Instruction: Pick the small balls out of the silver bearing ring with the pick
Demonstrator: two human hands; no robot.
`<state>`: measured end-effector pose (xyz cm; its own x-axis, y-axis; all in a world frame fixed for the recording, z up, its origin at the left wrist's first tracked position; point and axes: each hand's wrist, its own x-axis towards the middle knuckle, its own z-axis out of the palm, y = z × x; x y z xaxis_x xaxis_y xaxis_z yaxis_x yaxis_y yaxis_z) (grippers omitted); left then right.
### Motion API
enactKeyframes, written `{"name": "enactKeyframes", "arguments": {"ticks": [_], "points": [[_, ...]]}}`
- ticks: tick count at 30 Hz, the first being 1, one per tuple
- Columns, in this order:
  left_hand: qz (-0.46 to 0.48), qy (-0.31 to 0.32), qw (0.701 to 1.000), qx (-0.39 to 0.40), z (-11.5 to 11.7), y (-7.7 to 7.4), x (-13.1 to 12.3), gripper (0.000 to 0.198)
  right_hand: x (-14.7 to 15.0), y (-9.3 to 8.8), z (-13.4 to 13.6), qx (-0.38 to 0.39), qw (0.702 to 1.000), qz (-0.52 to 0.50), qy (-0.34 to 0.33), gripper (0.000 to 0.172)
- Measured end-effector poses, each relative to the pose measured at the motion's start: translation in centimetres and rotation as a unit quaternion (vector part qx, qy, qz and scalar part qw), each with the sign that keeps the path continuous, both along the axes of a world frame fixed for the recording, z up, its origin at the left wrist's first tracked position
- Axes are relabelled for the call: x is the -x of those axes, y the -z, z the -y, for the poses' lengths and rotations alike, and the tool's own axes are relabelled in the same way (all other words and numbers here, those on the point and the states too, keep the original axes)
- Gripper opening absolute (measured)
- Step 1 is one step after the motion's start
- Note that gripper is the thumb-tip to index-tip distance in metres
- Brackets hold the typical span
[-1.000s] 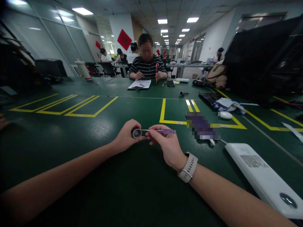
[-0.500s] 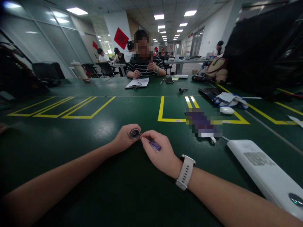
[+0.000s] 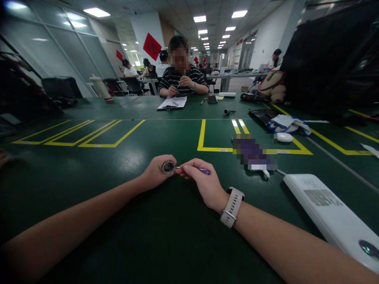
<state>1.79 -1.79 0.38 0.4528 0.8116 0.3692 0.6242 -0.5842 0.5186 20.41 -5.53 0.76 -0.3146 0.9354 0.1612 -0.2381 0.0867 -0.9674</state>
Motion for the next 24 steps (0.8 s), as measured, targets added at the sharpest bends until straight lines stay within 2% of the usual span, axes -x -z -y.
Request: {"name": "enactKeyframes", "arguments": {"ticks": [4,7,11,14,17,20,24], "points": [[-0.008,-0.008,1.000,-0.002,-0.1,0.0,0.0,0.012,0.1,-0.8,0.8,-0.120,0.985,0.119,0.037,0.014],[-0.047,-0.018,0.999,-0.013,0.0,-0.2,-0.1,0.014,0.2,-1.2,1.1,-0.153,0.973,0.166,0.050,0.014],[-0.076,-0.019,0.997,-0.017,0.1,-0.5,-0.3,0.012,0.0,-0.7,0.5,-0.075,0.992,0.095,0.021,0.015],[-0.057,-0.006,0.998,-0.007,0.2,-0.5,-0.3,0.012,-0.1,0.0,-0.2,0.002,1.000,0.003,-0.001,0.014],[-0.022,0.008,1.000,0.011,0.1,-0.4,-0.2,0.012,-0.1,0.3,-0.4,0.037,0.999,-0.030,-0.006,0.013],[-0.007,0.007,1.000,0.013,0.0,-0.2,0.0,0.012,0.0,-0.1,0.0,-0.016,1.000,0.006,0.012,0.013],[-0.029,-0.003,1.000,0.000,-0.1,-0.1,-0.1,0.014,0.0,-0.9,0.9,-0.135,0.981,0.131,0.050,0.014]]}}
